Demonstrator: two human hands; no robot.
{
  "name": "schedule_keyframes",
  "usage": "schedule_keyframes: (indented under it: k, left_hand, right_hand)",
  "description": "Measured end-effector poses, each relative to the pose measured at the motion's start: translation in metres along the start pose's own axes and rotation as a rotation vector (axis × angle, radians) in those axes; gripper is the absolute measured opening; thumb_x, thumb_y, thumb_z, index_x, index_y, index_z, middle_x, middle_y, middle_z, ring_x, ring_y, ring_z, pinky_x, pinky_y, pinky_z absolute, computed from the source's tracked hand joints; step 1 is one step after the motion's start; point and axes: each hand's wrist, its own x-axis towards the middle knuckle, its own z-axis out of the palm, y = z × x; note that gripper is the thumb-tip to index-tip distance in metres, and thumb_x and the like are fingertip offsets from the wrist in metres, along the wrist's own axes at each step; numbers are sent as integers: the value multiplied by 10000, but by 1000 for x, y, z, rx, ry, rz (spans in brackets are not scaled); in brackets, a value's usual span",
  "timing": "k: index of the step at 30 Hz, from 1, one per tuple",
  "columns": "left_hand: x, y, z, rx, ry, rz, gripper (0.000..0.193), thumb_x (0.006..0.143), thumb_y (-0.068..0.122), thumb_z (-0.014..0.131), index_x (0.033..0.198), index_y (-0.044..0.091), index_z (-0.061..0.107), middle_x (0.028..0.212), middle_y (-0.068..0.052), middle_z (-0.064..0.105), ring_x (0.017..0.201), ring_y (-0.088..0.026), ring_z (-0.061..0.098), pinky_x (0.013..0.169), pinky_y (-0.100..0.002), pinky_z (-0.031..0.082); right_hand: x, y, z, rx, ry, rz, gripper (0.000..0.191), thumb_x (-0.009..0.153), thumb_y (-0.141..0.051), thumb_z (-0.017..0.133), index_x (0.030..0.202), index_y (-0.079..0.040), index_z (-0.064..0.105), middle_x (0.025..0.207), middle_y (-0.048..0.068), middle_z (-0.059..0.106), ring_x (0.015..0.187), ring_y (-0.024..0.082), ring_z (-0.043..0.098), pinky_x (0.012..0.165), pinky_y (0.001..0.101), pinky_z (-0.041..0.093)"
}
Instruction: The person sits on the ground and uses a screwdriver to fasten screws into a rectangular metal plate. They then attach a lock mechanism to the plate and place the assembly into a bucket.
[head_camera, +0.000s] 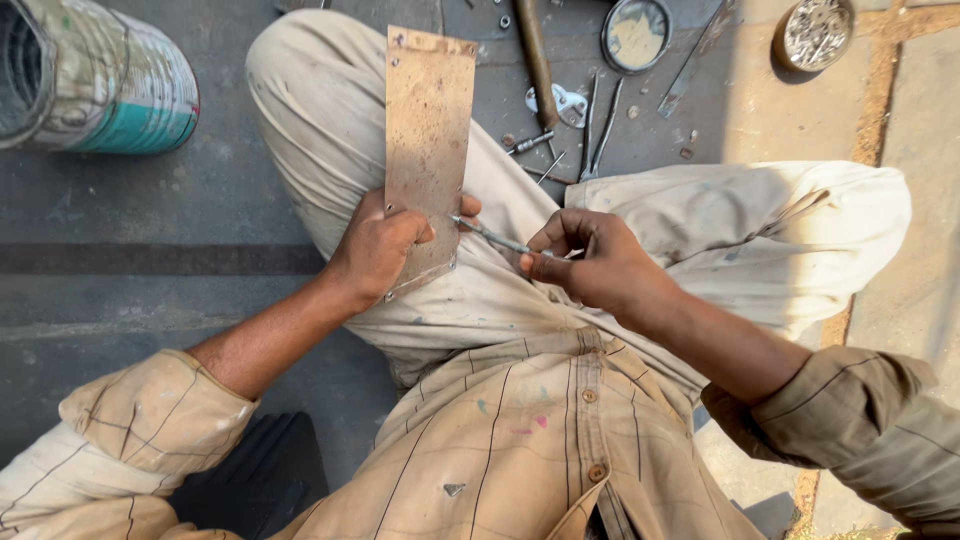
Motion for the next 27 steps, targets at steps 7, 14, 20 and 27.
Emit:
schedule_keyframes:
  k: [7, 14, 20, 27]
  left_hand:
    - [3, 11, 3, -15, 61, -82, 502, 761, 39, 431, 1136, -99, 735, 1038, -175, 784, 933, -242, 726, 825, -369, 585]
    - [12, -13, -11, -116, 88, -150, 535, 737, 24, 419, 1156, -111, 722, 1087, -203, 796, 975, -282, 740, 846, -384, 590]
    - [24, -40, -20, -244, -15, -79, 560, 732, -28, 414, 1247, -206, 546, 1171, -302, 746, 1063, -388, 742, 930, -464, 588]
    - [48, -60, -31, -264, 79, -240, 735, 682, -76, 359, 1417, -72, 358, 1210, -377, 702, 1104, -452, 727, 962, -495, 546]
  right_hand:
    - [-24, -8, -4, -1057, 117, -929, 490, 751, -135, 690, 1232, -40, 682, 820, 112, 629, 682, 286, 633, 499, 403, 495]
    - [6, -2, 8, 24, -29, -18, 213, 938, -128, 743, 1128, -33, 719, 755, 51, 700, 562, 133, 529, 539, 352, 405]
    - [-27, -2, -1, -521, 156, -492, 225, 889, -184, 743, 1085, -75, 756, 779, 101, 708, 631, 220, 676, 614, 373, 548]
    - [-19, 5, 10, -721, 27, -636, 286, 1009, -175, 673, 1229, 9, 675, 795, 145, 694, 648, 248, 624, 595, 402, 508]
